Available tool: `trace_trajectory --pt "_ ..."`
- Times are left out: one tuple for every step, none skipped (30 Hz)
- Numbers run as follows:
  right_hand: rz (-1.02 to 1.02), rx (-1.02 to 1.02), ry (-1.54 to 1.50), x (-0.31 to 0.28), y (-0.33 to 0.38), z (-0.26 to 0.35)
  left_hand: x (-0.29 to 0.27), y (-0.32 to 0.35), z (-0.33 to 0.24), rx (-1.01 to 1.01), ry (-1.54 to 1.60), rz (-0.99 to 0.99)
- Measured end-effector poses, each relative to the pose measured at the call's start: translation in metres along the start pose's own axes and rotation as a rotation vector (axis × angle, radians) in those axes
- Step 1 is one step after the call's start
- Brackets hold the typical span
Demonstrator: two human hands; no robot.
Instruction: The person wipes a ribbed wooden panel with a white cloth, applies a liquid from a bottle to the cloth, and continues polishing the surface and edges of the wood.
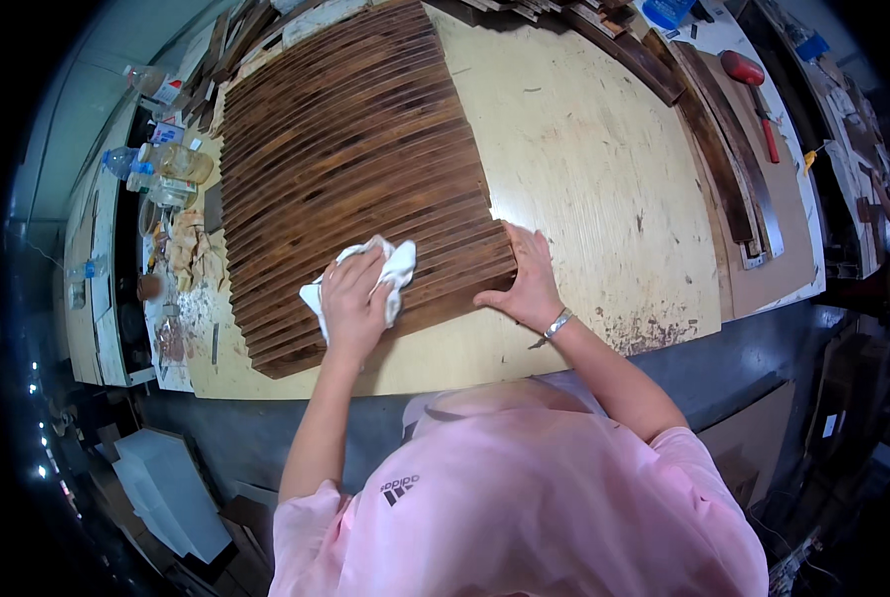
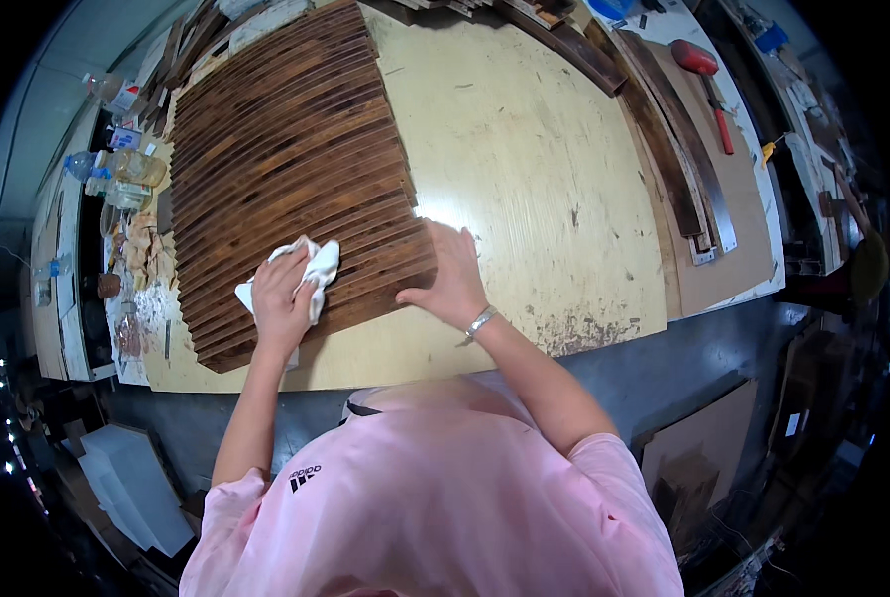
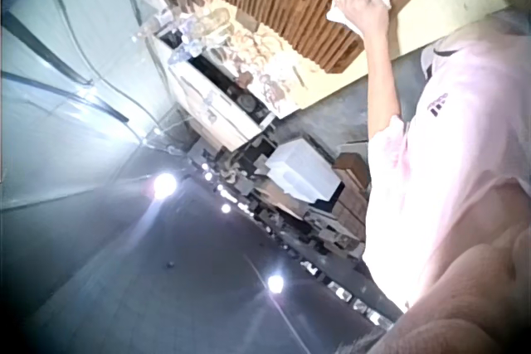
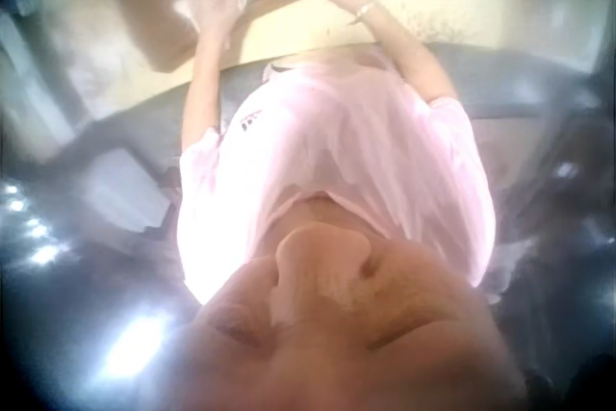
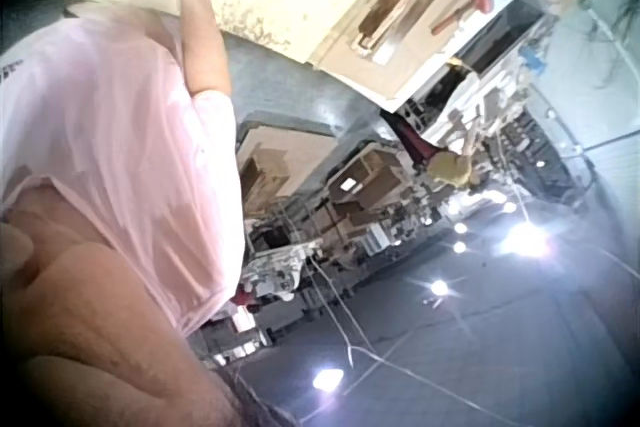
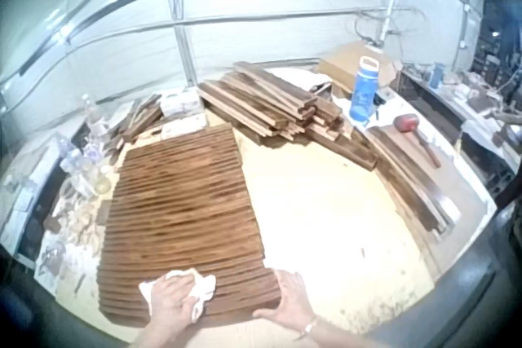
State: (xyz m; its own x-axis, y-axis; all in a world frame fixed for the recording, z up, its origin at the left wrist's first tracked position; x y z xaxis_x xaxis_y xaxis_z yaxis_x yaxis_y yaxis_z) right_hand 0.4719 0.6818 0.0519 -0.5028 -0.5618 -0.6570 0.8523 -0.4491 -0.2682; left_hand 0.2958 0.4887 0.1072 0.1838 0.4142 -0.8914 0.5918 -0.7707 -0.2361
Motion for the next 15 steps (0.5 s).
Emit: trace_trajectory --pt "0.001 -0.013 -0.002 0.002 0.002 0.001 0.003 -0.002 -0.015 -0.004 0.060 -0.002" --pt "0.000 -0.029 0.002 0.004 0.003 -0.001 0.014 -0.011 -0.040 -0.005 0.123 -0.010" --pt "-0.001 -0.044 0.000 0.006 0.003 -0.001 0.025 -0.016 -0.065 0.050 0.146 -0.002" --pt "-0.004 -0.052 0.007 0.010 0.005 -0.003 0.033 -0.019 -0.092 0.125 0.110 0.013" --pt "-0.008 -0.059 0.013 0.011 0.006 -0.006 0.034 -0.015 -0.102 0.161 0.105 0.049" --pt "-0.010 -0.067 0.018 0.013 0.006 -0.008 0.033 -0.006 -0.108 0.194 0.100 0.085" --pt "-0.019 -0.043 0.025 0.010 0.005 -0.007 0.029 0.005 -0.086 0.166 0.074 0.051" --pt "0.020 -0.024 0.016 0.005 0.003 -0.002 0.020 0.022 -0.049 0.139 0.044 0.018" --pt "0.020 -0.021 0.017 0.001 0.001 0.000 0.001 0.040 -0.015 0.124 0.028 -0.089" --pt "0.018 -0.016 0.016 0.000 0.000 0.000 -0.020 0.058 0.022 0.099 -0.047 -0.127" --pt "-0.001 -0.028 0.025 0.000 0.000 0.000 -0.044 0.077 0.059 0.059 -0.104 -0.130" --pt "-0.017 -0.042 0.034 0.000 0.001 0.001 -0.064 0.097 0.097 -0.047 -0.174 -0.155" --pt "-0.031 -0.057 0.039 0.001 0.001 0.001 -0.084 0.113 0.121 -0.194 -0.198 -0.211" --pt "-0.013 -0.041 0.013 0.001 0.000 0.003 -0.099 0.120 0.129 -0.344 -0.217 -0.271" --pt "0.006 -0.025 -0.013 -0.001 -0.002 0.005 -0.095 0.120 0.130 -0.375 -0.105 -0.330"
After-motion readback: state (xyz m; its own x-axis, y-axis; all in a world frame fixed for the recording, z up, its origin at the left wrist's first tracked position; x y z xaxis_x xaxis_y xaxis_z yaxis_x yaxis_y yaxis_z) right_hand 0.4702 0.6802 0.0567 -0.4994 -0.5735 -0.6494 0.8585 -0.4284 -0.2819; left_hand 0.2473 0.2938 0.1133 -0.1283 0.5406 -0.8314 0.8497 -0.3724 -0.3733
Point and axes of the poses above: each hand's wrist, its own y-axis away from the middle knuckle, its own x-axis out of the palm, z = x × y, the point moved 4 cm from there along -y, towards the middle knuckle, and after that the axes turned 9 degrees about -x, right-handed, at the moved point
